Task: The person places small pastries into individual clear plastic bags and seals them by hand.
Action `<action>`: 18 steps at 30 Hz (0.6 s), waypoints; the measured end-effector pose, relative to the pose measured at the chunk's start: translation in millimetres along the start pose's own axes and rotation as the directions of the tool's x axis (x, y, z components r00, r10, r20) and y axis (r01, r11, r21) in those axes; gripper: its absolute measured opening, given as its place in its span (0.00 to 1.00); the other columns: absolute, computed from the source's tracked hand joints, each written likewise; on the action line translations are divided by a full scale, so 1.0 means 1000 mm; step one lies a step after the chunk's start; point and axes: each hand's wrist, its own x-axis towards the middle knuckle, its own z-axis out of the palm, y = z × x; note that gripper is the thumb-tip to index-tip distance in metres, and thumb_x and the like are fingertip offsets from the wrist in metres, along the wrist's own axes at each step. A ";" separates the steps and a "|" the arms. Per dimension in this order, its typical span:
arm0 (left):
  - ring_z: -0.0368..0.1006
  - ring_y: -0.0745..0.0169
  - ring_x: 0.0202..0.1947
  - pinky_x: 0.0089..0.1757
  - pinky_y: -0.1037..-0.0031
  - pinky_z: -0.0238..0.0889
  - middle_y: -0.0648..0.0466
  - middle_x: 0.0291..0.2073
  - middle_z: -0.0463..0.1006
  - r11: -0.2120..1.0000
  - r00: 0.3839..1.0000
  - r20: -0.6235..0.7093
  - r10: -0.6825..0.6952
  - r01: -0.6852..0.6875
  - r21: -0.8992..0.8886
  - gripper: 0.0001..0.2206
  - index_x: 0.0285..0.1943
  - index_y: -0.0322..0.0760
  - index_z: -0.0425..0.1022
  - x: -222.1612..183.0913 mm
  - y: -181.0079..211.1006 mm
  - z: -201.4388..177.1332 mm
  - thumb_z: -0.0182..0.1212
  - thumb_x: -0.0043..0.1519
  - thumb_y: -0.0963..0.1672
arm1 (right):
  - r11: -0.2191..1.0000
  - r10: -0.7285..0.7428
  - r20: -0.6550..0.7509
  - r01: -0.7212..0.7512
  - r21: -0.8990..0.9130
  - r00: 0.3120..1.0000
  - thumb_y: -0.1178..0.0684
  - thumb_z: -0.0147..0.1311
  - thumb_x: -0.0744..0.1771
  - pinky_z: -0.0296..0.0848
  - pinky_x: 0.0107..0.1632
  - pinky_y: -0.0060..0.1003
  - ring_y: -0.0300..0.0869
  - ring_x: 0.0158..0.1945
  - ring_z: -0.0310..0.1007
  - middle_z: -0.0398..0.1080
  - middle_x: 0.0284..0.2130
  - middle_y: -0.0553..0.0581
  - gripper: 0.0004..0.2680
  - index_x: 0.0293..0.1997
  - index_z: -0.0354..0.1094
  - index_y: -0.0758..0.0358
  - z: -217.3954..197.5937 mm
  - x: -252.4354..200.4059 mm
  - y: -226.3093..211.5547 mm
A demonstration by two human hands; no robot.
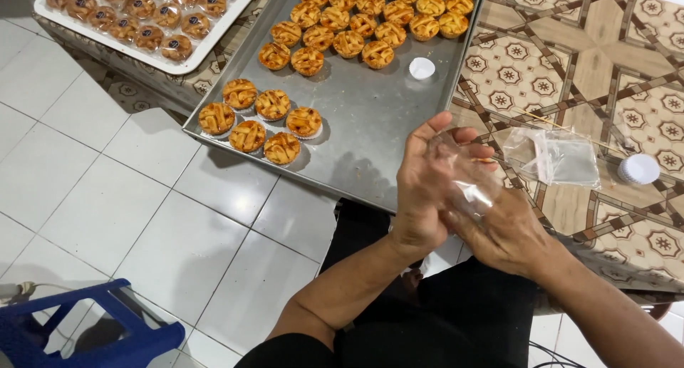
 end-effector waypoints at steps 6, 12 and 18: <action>0.72 0.56 0.53 0.51 0.65 0.73 0.44 0.57 0.66 0.963 0.990 -0.140 0.029 0.010 0.269 0.45 0.79 0.41 0.49 0.002 0.006 0.010 0.72 0.52 0.40 | 0.972 0.192 0.143 -0.208 0.110 0.971 0.48 0.37 0.71 0.76 0.43 0.45 0.55 0.40 0.69 0.69 0.53 0.70 0.19 0.69 0.54 0.66 0.007 0.007 0.000; 0.79 0.58 0.40 0.45 0.69 0.78 0.47 0.44 0.73 0.976 0.947 -0.299 0.120 -0.058 0.209 0.31 0.70 0.31 0.62 0.009 0.001 -0.010 0.71 0.58 0.41 | 0.988 0.145 0.157 -0.152 0.029 0.977 0.47 0.40 0.69 0.78 0.28 0.52 0.59 0.25 0.72 0.67 0.53 0.71 0.15 0.59 0.66 0.58 0.005 0.035 -0.019; 0.81 0.53 0.38 0.42 0.61 0.81 0.44 0.42 0.74 0.973 0.862 -0.460 0.211 -0.143 0.178 0.23 0.62 0.24 0.66 0.014 0.016 -0.034 0.69 0.63 0.43 | 0.975 0.165 0.017 -0.165 0.151 0.986 0.55 0.47 0.69 0.76 0.43 0.58 0.70 0.48 0.73 0.71 0.51 0.73 0.15 0.63 0.67 0.66 0.035 0.051 -0.032</action>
